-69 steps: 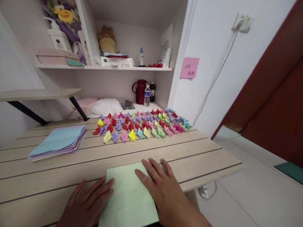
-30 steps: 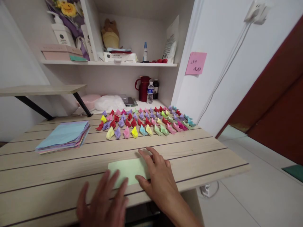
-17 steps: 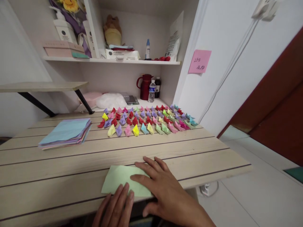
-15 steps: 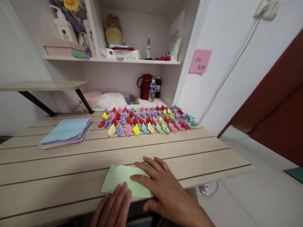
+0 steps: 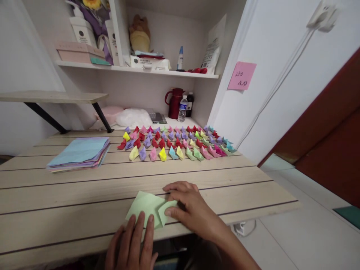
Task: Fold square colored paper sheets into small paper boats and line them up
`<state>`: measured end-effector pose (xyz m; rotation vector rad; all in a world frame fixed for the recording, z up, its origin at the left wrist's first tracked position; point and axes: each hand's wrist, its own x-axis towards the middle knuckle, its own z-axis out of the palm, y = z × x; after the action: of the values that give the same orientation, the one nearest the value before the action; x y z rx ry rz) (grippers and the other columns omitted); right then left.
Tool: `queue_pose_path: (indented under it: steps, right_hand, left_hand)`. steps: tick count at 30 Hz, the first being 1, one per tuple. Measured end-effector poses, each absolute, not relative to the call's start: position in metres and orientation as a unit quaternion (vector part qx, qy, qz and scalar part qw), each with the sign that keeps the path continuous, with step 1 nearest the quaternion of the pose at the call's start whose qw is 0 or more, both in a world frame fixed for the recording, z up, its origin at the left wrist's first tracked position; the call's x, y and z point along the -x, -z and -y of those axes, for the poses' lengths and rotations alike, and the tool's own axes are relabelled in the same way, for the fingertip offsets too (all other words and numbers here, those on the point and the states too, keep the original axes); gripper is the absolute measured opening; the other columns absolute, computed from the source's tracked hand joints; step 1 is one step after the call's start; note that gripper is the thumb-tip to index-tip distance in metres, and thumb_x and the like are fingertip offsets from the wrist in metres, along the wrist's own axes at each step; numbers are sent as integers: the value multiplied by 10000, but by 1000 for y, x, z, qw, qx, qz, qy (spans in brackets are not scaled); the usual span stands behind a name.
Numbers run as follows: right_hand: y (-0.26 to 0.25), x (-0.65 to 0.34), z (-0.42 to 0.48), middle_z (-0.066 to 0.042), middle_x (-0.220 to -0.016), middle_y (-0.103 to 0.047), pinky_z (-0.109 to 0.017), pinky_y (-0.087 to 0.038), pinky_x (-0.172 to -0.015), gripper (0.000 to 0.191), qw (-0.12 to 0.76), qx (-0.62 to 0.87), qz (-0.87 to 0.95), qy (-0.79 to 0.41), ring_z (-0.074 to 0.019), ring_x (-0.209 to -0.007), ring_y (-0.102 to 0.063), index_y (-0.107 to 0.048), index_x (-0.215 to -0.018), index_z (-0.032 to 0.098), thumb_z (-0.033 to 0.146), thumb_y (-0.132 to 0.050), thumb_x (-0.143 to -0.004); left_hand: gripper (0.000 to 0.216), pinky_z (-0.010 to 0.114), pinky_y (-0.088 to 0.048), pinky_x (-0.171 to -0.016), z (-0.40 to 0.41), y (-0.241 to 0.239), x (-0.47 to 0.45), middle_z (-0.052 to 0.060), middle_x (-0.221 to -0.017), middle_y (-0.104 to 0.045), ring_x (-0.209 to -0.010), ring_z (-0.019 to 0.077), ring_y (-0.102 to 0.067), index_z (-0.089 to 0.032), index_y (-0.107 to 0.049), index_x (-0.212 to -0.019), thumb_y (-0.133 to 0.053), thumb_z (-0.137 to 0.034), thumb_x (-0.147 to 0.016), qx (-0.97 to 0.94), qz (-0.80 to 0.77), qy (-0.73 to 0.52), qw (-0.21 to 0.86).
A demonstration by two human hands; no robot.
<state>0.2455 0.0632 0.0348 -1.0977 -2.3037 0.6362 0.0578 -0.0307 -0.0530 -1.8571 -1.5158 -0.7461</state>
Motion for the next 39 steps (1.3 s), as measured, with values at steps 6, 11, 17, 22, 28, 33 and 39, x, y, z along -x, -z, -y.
queue_pose_path:
  steps: [6,11,17,22,28,33,39]
  right_hand:
    - [-32,-237,-67,-63,-1163,-694,-463,-385,-973,198,287,461,804,-243,-264,-1113,-610,-580,-738,218,315,-646,-897]
    - [-29,-233,-64,-50,-1163,-689,-444,-394,-915,163,286,498,796,-189,-277,-1107,-600,-546,-729,217,218,-684,-817]
    - [-27,-231,-65,-36,-1144,-688,-425,-411,-891,164,278,507,801,-157,-262,-1080,-614,-555,-741,218,207,-710,-793]
    - [-25,-232,-62,-97,-1291,-612,-479,-426,-917,112,310,543,776,-82,-313,-1180,-567,-622,-926,234,194,-649,-825]
    - [-10,-231,-21,-103,-1503,-481,-533,-252,-1107,371,319,473,807,151,-330,-1417,-345,-555,-1330,205,219,-490,-965]
    - [0,-231,1,-53,-1480,-544,-503,-178,-1134,641,183,352,890,226,-332,-1374,-382,-508,-1423,145,571,-511,-943]
    - [5,-238,-4,-17,-1446,-576,-475,-235,-1086,566,213,441,856,169,-294,-1306,-447,-497,-1433,205,248,-583,-875]
  left_hand:
    - [323,457,-496,-871,20,53,-56,137,-1147,-750,-1037,272,-690,-146,-625,-1228,-473,-193,-947,686,538,307,382]
    - [319,464,-480,-870,18,54,-50,141,-1124,-756,-1024,272,-676,-134,-642,-1204,-454,-214,-959,693,523,308,390]
    - [364,495,-470,-883,18,50,-48,118,-1142,-753,-1017,277,-675,-204,-630,-1265,-475,-196,-935,708,518,297,376]
    - [363,542,-468,-880,16,44,-48,110,-1106,-761,-956,293,-692,-293,-642,-1270,-524,-248,-930,707,523,286,380]
    - [351,620,-396,-1028,13,47,-49,122,-1098,-763,-968,298,-694,-273,-660,-1236,-551,-225,-906,708,511,295,389]
    - [320,622,-262,-1157,12,46,-50,141,-1084,-762,-963,270,-704,-222,-690,-1178,-482,-252,-936,713,506,310,373]
    - [320,599,-265,-1161,7,41,-47,110,-1063,-769,-926,237,-710,-267,-683,-1198,-562,-202,-909,712,498,323,374]
